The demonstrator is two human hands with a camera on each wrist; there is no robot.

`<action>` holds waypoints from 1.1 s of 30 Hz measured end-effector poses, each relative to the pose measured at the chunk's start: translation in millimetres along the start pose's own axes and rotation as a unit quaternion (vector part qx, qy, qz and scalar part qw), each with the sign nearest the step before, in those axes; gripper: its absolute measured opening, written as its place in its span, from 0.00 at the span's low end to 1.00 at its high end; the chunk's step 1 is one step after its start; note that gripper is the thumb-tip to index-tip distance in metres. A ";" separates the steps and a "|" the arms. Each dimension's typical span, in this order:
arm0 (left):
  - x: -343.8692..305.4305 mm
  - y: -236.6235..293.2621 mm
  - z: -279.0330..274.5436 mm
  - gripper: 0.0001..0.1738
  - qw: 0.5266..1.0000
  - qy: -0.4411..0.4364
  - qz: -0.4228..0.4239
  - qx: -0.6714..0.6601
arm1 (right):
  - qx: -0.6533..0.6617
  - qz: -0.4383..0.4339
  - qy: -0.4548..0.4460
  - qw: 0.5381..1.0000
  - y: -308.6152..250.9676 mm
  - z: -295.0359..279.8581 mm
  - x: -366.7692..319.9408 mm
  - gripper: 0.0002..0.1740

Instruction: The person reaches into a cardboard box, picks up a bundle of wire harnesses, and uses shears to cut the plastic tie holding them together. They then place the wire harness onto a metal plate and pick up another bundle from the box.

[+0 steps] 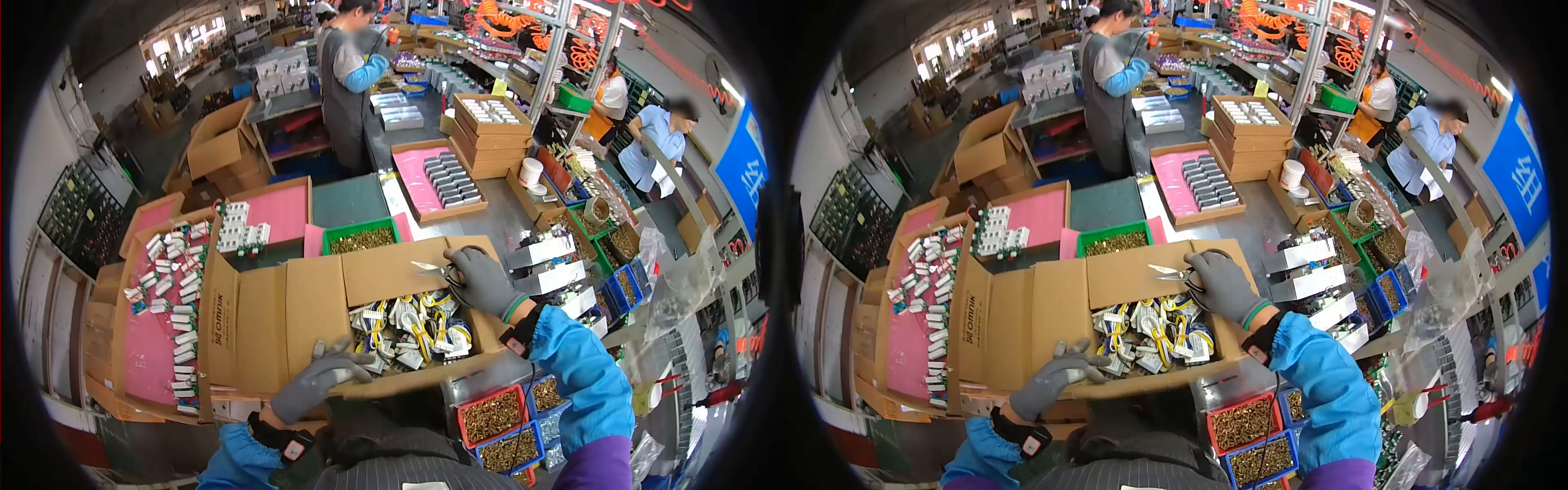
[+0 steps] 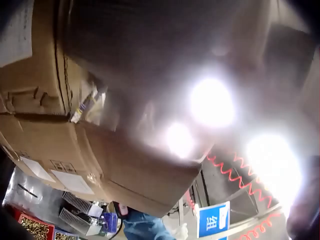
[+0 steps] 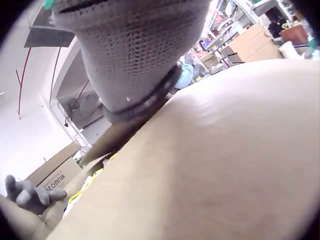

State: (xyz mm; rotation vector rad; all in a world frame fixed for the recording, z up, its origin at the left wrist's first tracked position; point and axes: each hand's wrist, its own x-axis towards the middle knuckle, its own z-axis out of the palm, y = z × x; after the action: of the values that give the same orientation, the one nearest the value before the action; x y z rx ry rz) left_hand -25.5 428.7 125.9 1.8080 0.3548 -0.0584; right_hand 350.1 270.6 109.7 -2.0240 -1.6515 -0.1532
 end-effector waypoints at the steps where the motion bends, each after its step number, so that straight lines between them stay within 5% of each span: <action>1: 3.2 6.5 3.3 0.20 0.999 -0.021 -0.003 -0.028 | -0.004 -0.023 -0.014 1.000 -5.4 -8.8 1.3 0.32; 3: 10.7 15.5 15.5 0.18 0.983 -0.021 0.016 0.181 | -0.006 -0.044 -0.039 0.998 -7.0 -18.5 10.1 0.26; 4: 14.2 7.5 21.2 0.33 0.960 -0.013 0.048 0.274 | 0.014 -0.010 0.032 0.999 -5.0 -19.8 20.3 0.25; 6: 14.4 12.8 26.4 0.40 0.956 0.016 0.051 0.287 | 0.061 0.044 0.142 0.987 1.8 -15.9 45.8 0.23; 8: 15.5 18.8 31.4 0.62 0.924 0.046 0.052 0.376 | 0.095 0.084 0.198 0.972 5.5 -11.5 78.0 0.22; 17: 29.1 15.7 59.0 0.59 0.846 0.114 0.007 0.521 | 0.005 0.160 0.198 0.967 41.0 42.4 142.6 0.25; 21: 31.3 11.5 59.7 0.55 0.823 0.119 0.019 0.555 | -0.009 0.165 0.108 0.980 54.8 69.9 146.5 0.25; 23: 32.8 6.3 58.2 0.54 0.821 0.120 0.021 0.557 | -0.098 0.174 -0.110 0.974 57.5 78.0 147.7 0.22; 26: 28.8 3.4 59.1 0.53 0.799 0.105 0.042 0.591 | -0.106 0.152 -0.194 0.963 74.3 83.6 154.0 0.21; 30: 23.6 10.4 49.6 0.54 0.834 0.087 0.062 0.542 | -0.047 0.103 -0.105 0.988 41.7 52.4 155.5 0.19; 33: 14.7 8.4 18.5 0.53 0.911 0.026 0.098 0.401 | 0.085 0.055 0.008 0.995 15.8 27.8 138.9 0.24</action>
State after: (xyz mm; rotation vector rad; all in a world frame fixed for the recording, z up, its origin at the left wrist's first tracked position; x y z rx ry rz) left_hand -6.6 412.3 125.5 2.6589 0.1883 -0.0131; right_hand 393.3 403.7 136.5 -1.9724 -1.4867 0.0113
